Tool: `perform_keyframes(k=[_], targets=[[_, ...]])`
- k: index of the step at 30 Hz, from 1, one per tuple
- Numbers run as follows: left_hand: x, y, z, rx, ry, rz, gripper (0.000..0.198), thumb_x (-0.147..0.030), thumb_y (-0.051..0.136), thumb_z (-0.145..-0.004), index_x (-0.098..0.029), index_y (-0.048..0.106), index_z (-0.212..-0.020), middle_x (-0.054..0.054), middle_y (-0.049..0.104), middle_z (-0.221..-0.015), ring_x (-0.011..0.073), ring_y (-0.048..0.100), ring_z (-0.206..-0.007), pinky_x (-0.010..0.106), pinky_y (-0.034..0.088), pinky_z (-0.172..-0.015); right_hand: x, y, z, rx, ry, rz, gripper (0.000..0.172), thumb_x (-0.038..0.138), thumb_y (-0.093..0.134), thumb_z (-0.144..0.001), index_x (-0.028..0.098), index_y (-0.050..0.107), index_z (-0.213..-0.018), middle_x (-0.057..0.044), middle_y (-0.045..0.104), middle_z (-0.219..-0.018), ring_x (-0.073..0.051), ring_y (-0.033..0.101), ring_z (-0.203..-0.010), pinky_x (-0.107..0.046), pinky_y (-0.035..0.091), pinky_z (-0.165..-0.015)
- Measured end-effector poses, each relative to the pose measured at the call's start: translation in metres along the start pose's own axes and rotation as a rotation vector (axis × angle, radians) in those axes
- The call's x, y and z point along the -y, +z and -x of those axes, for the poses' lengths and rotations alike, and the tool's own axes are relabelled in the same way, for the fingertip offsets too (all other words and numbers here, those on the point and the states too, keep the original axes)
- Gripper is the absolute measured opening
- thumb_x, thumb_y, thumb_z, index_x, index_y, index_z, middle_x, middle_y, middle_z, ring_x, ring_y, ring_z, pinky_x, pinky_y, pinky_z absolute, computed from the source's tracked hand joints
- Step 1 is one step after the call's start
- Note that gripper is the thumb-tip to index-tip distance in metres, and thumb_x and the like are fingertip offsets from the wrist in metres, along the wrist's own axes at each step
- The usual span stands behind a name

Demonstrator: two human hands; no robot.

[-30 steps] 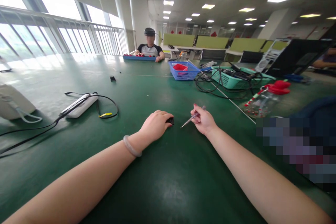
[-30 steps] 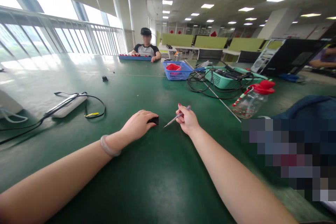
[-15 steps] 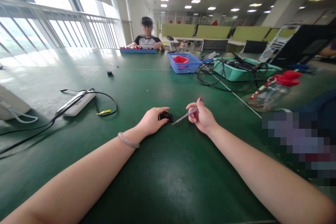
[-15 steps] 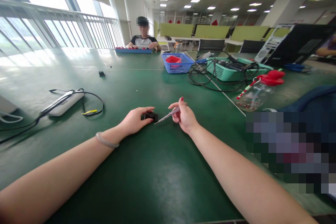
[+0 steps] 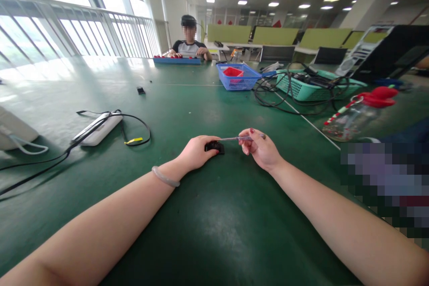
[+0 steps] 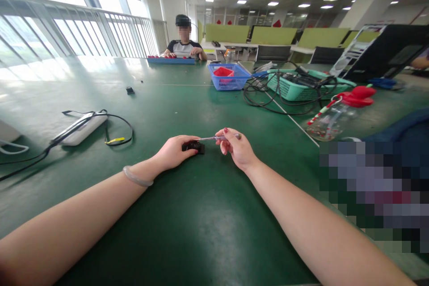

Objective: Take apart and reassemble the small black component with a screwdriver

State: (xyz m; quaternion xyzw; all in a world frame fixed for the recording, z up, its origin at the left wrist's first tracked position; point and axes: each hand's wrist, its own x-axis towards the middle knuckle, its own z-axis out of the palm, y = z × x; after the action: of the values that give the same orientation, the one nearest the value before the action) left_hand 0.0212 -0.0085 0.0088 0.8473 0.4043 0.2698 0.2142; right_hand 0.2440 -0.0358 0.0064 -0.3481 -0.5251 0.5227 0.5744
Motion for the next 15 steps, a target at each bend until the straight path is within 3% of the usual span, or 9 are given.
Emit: perform_keyframes(k=[8, 12, 15], targets=[[0.003, 0.001, -0.001, 0.001, -0.041, -0.012, 0.043, -0.026, 0.064, -0.078, -0.022, 0.063, -0.121, 0.004, 0.068, -0.118, 0.0215, 0.062, -0.108, 0.035, 0.046, -0.099, 0.008, 0.004, 0.01, -0.019, -0.178, 0.3, 0.034, 0.047, 0.057, -0.088, 0.019, 0.062, -0.069, 0.003, 0.049, -0.054, -0.009, 0.045, -0.046, -0.023, 0.032, -0.046], [0.004, 0.001, 0.0, 0.008, -0.049, -0.044, 0.043, -0.028, 0.065, -0.079, -0.023, 0.063, -0.121, 0.004, 0.068, -0.118, 0.0223, 0.061, -0.109, 0.035, 0.046, -0.099, 0.017, 0.01, 0.021, 0.048, -0.276, 0.556, 0.03, 0.042, 0.053, -0.091, 0.02, 0.061, -0.072, 0.002, 0.048, -0.055, -0.011, 0.044, -0.049, -0.025, 0.033, -0.049], [0.005, 0.001, 0.0, 0.008, -0.041, -0.048, 0.042, -0.03, 0.064, -0.079, -0.023, 0.064, -0.12, 0.004, 0.068, -0.118, 0.0225, 0.061, -0.109, 0.035, 0.046, -0.099, 0.024, 0.016, 0.029, 0.138, -0.453, 0.74, 0.024, 0.035, 0.055, -0.09, 0.02, 0.061, -0.072, 0.0, 0.054, -0.063, -0.012, 0.048, -0.056, -0.027, 0.036, -0.055]])
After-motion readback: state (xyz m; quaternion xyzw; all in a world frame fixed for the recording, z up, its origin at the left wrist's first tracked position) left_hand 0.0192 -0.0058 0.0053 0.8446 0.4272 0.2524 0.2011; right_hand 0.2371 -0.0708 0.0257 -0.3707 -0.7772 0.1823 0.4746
